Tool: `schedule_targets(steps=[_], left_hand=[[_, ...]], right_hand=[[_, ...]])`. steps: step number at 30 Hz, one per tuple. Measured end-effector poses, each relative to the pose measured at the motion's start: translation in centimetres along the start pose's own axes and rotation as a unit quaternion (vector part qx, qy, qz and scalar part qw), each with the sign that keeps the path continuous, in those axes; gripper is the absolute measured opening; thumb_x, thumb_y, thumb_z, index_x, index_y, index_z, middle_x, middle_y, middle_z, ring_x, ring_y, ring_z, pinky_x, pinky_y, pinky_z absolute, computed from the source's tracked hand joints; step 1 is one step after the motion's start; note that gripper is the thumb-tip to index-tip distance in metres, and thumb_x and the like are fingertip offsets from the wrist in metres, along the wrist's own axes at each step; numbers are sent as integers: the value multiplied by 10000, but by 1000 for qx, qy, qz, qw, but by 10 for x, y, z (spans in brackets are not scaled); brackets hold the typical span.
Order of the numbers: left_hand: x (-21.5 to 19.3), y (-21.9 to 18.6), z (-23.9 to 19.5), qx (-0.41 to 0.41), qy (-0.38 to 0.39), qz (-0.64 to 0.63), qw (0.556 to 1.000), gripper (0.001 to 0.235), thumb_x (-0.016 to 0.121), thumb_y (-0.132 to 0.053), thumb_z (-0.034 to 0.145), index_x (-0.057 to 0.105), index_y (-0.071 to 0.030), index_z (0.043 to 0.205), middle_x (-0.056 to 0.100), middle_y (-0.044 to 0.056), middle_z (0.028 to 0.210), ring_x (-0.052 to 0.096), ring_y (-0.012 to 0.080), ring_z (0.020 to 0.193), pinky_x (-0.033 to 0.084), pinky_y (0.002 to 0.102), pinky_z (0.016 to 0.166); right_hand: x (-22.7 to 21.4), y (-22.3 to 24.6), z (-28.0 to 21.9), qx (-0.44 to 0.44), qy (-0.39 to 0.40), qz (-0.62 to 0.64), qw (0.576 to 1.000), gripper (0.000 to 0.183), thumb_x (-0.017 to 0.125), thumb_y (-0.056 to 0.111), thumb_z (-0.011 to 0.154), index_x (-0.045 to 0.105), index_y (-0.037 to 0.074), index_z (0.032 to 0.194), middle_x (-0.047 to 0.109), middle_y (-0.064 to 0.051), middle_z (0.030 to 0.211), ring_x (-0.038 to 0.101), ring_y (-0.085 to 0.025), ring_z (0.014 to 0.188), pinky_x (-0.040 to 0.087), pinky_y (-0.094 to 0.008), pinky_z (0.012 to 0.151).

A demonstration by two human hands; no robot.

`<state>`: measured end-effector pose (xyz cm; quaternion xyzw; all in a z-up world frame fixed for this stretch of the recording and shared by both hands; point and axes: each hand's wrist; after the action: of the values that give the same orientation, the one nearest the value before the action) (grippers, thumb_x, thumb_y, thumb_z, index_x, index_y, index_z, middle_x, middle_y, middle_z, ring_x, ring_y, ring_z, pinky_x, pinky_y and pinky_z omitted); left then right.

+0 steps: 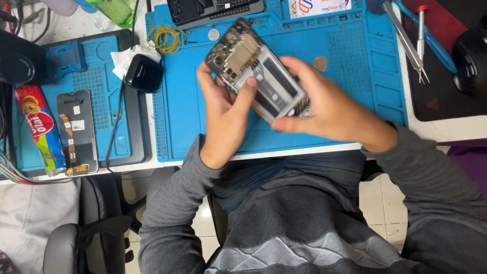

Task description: The person removes the battery from a disassembled smartphone using a plastic pry tool and tweezers. They then peel the protective film off a new battery and place it on the work mat, preparing it for installation.

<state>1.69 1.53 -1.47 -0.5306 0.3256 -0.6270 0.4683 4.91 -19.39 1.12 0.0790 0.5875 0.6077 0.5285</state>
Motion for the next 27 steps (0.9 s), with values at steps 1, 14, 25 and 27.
schedule_targets(steps=[1, 14, 25, 27], left_hand=[[0, 3, -1, 4, 2, 2, 1000, 583, 613, 7, 1062, 220, -53, 1489, 544, 144, 1406, 566, 199, 1305, 500, 333, 1121], [-47, -13, 23, 48, 10, 59, 997, 551, 606, 86, 1051, 306, -87, 1481, 503, 132, 1345, 635, 233, 1224, 564, 318, 991], [-91, -45, 46, 103, -83, 138, 982, 259, 553, 18, 1111, 494, -48, 1354, 629, 65, 1218, 679, 163, 1081, 562, 286, 949], [-95, -42, 47, 132, -82, 138, 978, 262, 554, 27, 1120, 492, -50, 1362, 627, 67, 1172, 663, 150, 1016, 553, 271, 915]], right_hand=[[3, 0, -2, -64, -19, -105, 992, 1035, 900, 325, 770, 281, -67, 1502, 460, -270, 1390, 534, -395, 1268, 484, -447, 1002], [-97, -65, 52, 138, 116, -273, 945, 721, 837, 343, 778, 618, 68, 1408, 615, -171, 1232, 657, -352, 1064, 561, -424, 890], [-80, -61, 91, 265, 101, -281, 917, 686, 787, 464, 833, 643, 81, 1383, 657, -160, 1158, 674, -356, 1000, 572, -450, 842], [-76, -52, 99, 226, 95, -258, 934, 697, 788, 473, 826, 639, 80, 1383, 655, -159, 1158, 670, -354, 1004, 572, -449, 841]])
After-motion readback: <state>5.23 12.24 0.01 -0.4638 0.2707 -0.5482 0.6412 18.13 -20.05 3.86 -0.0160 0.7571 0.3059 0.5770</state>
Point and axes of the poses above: each hand's wrist, its own z-axis towards the middle knuckle, its own x-axis out of the palm, y = z × x
